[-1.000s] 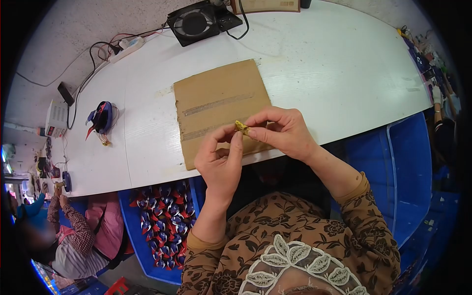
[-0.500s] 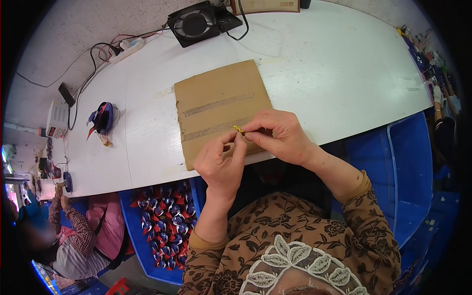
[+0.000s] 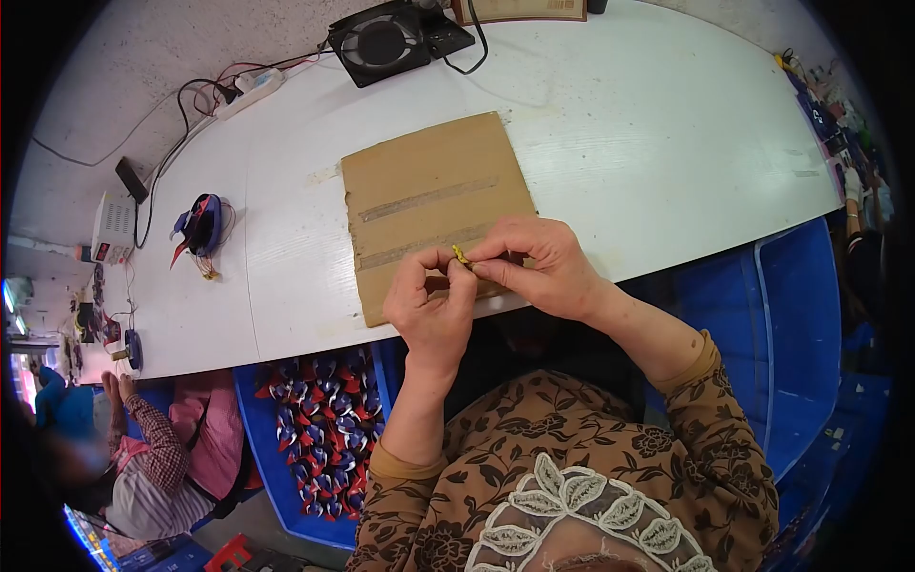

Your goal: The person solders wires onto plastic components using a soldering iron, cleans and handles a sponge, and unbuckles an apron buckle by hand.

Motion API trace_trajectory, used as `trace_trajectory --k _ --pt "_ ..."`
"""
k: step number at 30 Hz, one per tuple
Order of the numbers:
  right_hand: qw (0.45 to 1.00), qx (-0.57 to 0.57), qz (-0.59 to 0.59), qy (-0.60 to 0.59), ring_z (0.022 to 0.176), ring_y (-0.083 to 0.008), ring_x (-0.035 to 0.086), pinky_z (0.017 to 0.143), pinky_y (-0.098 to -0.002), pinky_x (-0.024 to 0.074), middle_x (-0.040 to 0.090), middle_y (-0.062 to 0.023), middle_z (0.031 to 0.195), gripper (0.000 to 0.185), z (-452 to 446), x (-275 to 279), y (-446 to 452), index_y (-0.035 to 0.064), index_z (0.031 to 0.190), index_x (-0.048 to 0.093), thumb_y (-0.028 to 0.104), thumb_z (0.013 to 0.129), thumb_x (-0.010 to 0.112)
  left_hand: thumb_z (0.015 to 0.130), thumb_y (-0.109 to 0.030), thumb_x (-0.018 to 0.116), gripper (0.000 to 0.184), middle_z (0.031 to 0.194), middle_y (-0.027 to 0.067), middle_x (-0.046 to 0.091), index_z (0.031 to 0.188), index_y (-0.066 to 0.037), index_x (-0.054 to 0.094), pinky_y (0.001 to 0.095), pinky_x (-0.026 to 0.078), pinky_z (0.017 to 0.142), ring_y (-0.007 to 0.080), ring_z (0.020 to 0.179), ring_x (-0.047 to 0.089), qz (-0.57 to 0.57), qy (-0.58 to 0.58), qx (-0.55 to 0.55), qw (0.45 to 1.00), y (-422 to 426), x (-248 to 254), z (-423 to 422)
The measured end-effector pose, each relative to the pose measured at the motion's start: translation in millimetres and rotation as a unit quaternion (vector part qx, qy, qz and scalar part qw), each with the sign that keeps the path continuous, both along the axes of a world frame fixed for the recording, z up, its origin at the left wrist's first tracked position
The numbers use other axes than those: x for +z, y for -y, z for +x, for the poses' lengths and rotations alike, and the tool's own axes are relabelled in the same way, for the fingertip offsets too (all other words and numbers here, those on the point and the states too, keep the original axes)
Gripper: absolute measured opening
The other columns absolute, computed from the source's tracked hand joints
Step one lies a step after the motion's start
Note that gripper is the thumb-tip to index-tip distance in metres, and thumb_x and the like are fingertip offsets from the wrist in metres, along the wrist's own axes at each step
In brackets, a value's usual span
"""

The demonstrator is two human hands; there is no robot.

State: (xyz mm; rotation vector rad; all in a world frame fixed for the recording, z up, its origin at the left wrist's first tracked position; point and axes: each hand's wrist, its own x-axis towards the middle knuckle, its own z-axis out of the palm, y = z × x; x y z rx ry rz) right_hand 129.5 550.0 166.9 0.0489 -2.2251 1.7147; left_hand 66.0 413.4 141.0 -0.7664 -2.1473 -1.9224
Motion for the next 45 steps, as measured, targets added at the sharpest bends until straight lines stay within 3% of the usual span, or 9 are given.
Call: trace_trajectory --k 8,12,17,20,23,27,33,36,45 --pt "0.953 0.039 -0.262 0.146 0.062 -0.0035 0.052 0.054 -0.0173 0.0409 0.063 -0.0023 0.081 0.011 -0.4 -0.5 -4.1 -0.0006 0.091 0.065 0.007 0.084 0.061 0.085 -0.001 0.048 0.003 0.079 0.0042 0.053 0.086 0.002 0.050 0.0204 0.047 0.050 0.0088 0.059 0.053 0.031 0.162 -0.117 0.979 4.8 -0.3 -1.5" --pt "0.912 0.053 -0.367 0.172 0.059 -0.0027 0.050 0.049 -0.0146 0.0380 0.062 -0.0025 0.076 0.015 -2.3 -6.4 -7.6 0.0013 0.096 0.064 0.011 0.084 0.063 0.087 -0.003 0.043 0.008 0.075 0.0061 0.053 0.083 0.001 0.049 0.0221 0.048 0.048 0.0098 0.057 0.053 0.123 0.297 -0.177 0.930 4.5 6.9 0.4" --pt "0.936 0.014 -0.318 0.153 0.062 -0.0035 0.051 0.051 -0.0155 0.0385 0.061 -0.0018 0.078 0.014 0.9 -1.9 -12.1 0.0010 0.096 0.064 0.009 0.084 0.062 0.091 -0.011 0.039 0.018 0.073 0.0086 0.054 0.082 0.001 0.049 0.0237 0.049 0.048 0.0141 0.058 0.056 0.182 0.371 -0.243 0.878 17.6 5.1 -9.6" --pt "0.979 -0.021 -0.195 0.057 0.068 -0.0047 0.051 0.056 -0.0169 0.0408 0.060 -0.0016 0.082 0.013 0.4 -2.0 -15.6 0.0025 0.094 0.066 0.004 0.081 0.063 0.093 -0.015 0.038 0.024 0.073 0.0098 0.055 0.084 0.003 0.051 0.0250 0.050 0.048 0.0162 0.064 0.057 0.193 0.336 -0.507 0.770 34.5 -2.7 -21.9" --pt "0.998 -0.020 -0.048 -0.038 0.074 -0.0058 0.052 0.062 -0.0181 0.0422 0.059 -0.0020 0.088 0.015 4.8 2.6 -15.0 0.0049 0.090 0.067 -0.001 0.077 0.066 0.095 -0.019 0.038 0.030 0.075 0.0111 0.058 0.088 0.005 0.054 0.0255 0.052 0.050 0.0162 0.064 0.058 0.142 0.402 -0.251 0.869 26.7 19.1 -1.5" --pt "0.999 0.040 0.011 -0.034 0.076 -0.0079 0.054 0.065 -0.0195 0.0431 0.057 -0.0026 0.092 0.018 8.9 3.6 -7.9 0.0072 0.085 0.069 -0.005 0.072 0.067 0.093 -0.021 0.043 0.028 0.075 0.0126 0.062 0.094 0.004 0.056 0.0249 0.051 0.047 0.0158 0.064 0.061 0.136 0.399 -0.209 0.883 19.2 25.0 -4.9" --pt "0.997 -0.029 -0.076 -0.019 0.078 -0.0060 0.053 0.064 -0.0192 0.0427 0.057 -0.0034 0.101 0.021 8.8 -6.6 -13.1 0.0043 0.099 0.064 0.005 0.078 0.065 0.088 -0.009 0.054 0.014 0.079 0.0120 0.064 0.094 0.004 0.057 0.0240 0.053 0.047 0.0154 0.065 0.064 0.136 0.376 -0.163 0.902 21.8 8.3 -2.7" --pt "0.959 0.020 -0.268 0.094 0.078 -0.0036 0.053 0.058 -0.0179 0.0411 0.060 -0.0013 0.095 0.024 6.7 -4.9 -11.3 0.0025 0.102 0.061 0.013 0.081 0.065 0.088 -0.009 0.053 0.014 0.079 0.0125 0.064 0.093 0.004 0.056 0.0238 0.053 0.047 0.0156 0.065 0.064 0.125 0.351 -0.143 0.917 21.4 10.8 -1.4" --pt "0.946 0.040 -0.280 0.157 0.067 -0.0028 0.053 0.057 -0.0171 0.0415 0.063 -0.0013 0.079 0.015 9.2 -5.2 -11.4 0.0008 0.095 0.063 0.010 0.083 0.063 0.088 -0.008 0.053 0.014 0.079 0.0130 0.063 0.093 0.005 0.055 0.0238 0.054 0.048 0.0166 0.066 0.064 0.144 0.339 -0.163 0.915 16.6 10.6 1.5"
